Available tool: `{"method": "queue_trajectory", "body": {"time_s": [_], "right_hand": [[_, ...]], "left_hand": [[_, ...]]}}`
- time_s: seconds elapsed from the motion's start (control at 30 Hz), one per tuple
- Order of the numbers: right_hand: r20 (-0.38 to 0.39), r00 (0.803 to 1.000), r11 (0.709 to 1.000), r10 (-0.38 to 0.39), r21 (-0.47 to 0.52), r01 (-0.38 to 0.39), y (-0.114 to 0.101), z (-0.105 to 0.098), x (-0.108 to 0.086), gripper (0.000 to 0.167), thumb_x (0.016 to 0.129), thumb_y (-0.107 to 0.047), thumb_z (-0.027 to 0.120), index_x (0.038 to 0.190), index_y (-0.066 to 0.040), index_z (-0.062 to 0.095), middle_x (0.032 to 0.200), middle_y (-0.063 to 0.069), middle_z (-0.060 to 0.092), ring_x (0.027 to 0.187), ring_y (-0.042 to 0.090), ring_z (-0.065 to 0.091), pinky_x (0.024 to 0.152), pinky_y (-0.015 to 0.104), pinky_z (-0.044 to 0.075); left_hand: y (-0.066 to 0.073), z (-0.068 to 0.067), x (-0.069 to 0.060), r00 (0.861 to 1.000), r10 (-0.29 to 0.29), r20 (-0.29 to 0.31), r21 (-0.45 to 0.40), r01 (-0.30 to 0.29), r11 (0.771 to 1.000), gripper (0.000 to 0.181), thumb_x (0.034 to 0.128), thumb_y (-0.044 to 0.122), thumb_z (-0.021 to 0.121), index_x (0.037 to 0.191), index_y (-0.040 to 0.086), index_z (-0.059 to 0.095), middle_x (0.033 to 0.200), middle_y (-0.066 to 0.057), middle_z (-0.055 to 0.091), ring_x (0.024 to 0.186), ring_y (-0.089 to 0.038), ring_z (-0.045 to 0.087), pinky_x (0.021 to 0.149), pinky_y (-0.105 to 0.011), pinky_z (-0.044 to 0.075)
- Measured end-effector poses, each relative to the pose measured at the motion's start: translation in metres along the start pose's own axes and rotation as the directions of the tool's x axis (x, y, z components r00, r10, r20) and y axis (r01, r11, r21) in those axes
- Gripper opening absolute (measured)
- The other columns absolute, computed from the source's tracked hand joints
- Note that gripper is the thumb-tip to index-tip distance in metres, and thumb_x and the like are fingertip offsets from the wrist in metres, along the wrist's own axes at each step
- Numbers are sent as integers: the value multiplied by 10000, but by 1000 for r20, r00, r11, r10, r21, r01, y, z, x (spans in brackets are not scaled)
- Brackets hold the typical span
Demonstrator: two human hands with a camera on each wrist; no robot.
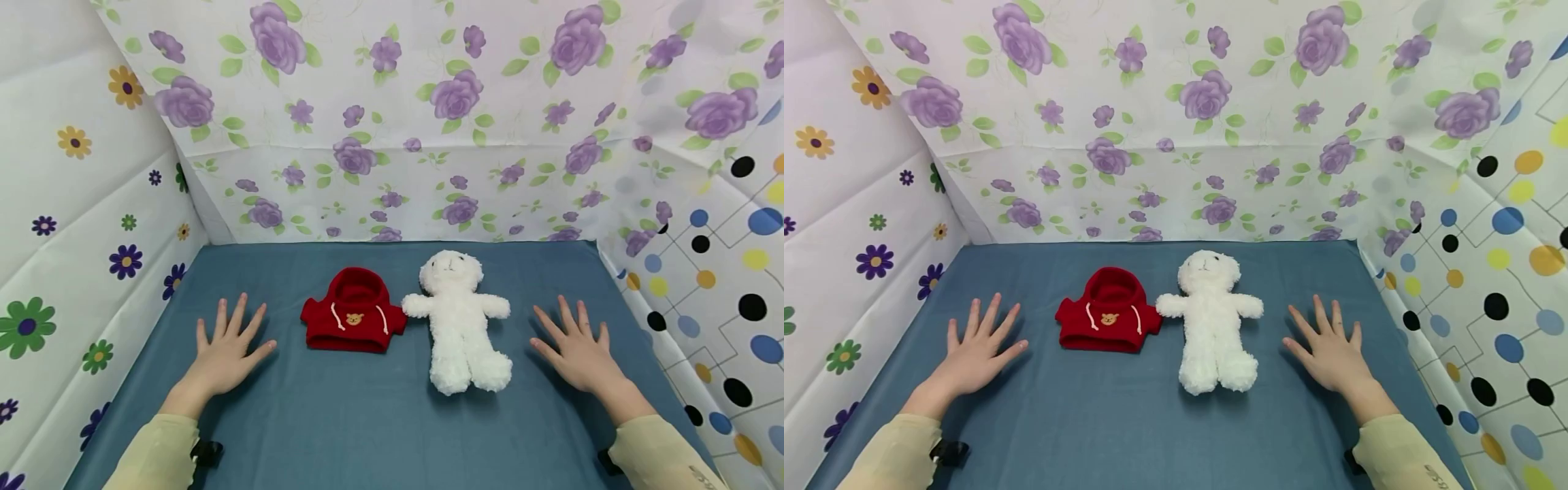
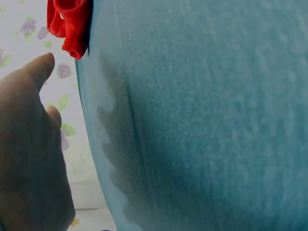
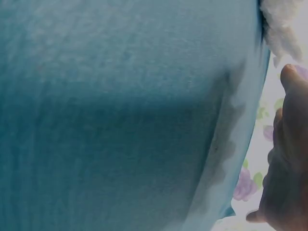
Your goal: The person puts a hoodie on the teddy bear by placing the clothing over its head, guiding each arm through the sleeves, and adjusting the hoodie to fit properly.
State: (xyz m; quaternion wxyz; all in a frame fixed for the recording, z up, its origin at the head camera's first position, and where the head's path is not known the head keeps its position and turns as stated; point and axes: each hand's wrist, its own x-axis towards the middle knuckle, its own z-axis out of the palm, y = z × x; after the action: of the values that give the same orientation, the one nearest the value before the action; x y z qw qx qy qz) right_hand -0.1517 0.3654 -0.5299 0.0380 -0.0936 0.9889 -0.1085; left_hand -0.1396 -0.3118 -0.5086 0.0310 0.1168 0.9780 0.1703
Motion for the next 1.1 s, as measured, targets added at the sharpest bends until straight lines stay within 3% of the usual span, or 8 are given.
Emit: {"method": "queue_trajectory", "body": {"time_s": [0.3,0.47,0.6,0.77,0.93,1.1], "right_hand": [[-42,999,993,-35,115,40,-19,-25,4,639,1140,-532,438,1628,-120,463,1670,315,323,1556,575,178,1131,800,205],[-100,995,967,-19,252,44,-40,-39,6,595,1150,-506,431,1552,-88,564,1563,253,520,1478,518,403,1123,727,335],[-152,988,937,-23,342,74,-59,-47,10,554,1154,-487,432,1507,-104,619,1471,190,631,1311,437,607,1020,659,481],[-174,984,907,-35,407,104,-83,-57,16,511,1155,-471,443,1472,-135,661,1407,145,684,1166,357,697,907,586,546],[-156,986,873,-60,471,128,-107,-64,21,479,1151,-454,473,1462,-147,669,1374,103,708,1171,306,709,919,562,556],[-93,991,802,-94,583,131,-138,-74,25,450,1149,-418,503,1464,-139,663,1263,67,753,1120,269,722,898,527,582]], "left_hand": [[1,1,5,998,20,-59,-65,-24,998,783,1099,536,547,1698,104,289,1762,-261,55,1609,-502,-55,1159,-811,-4],[4,2,8,995,29,-97,-86,-37,996,736,1097,473,588,1661,56,367,1729,-302,170,1601,-524,47,1163,-805,82],[9,2,11,989,43,-144,-91,-56,994,697,1089,436,620,1625,31,432,1701,-306,257,1583,-539,140,1151,-802,149],[18,0,15,980,60,-187,-95,-79,992,642,1087,382,640,1593,20,481,1670,-295,340,1555,-542,233,1130,-797,221],[27,0,20,971,82,-225,-113,-110,987,587,1092,338,641,1557,0,524,1628,-301,407,1506,-547,334,1116,-770,291],[37,2,27,970,55,-237,-145,-91,985,555,1099,321,634,1543,0,542,1599,-290,452,1446,-527,430,1113,-727,353]]}}
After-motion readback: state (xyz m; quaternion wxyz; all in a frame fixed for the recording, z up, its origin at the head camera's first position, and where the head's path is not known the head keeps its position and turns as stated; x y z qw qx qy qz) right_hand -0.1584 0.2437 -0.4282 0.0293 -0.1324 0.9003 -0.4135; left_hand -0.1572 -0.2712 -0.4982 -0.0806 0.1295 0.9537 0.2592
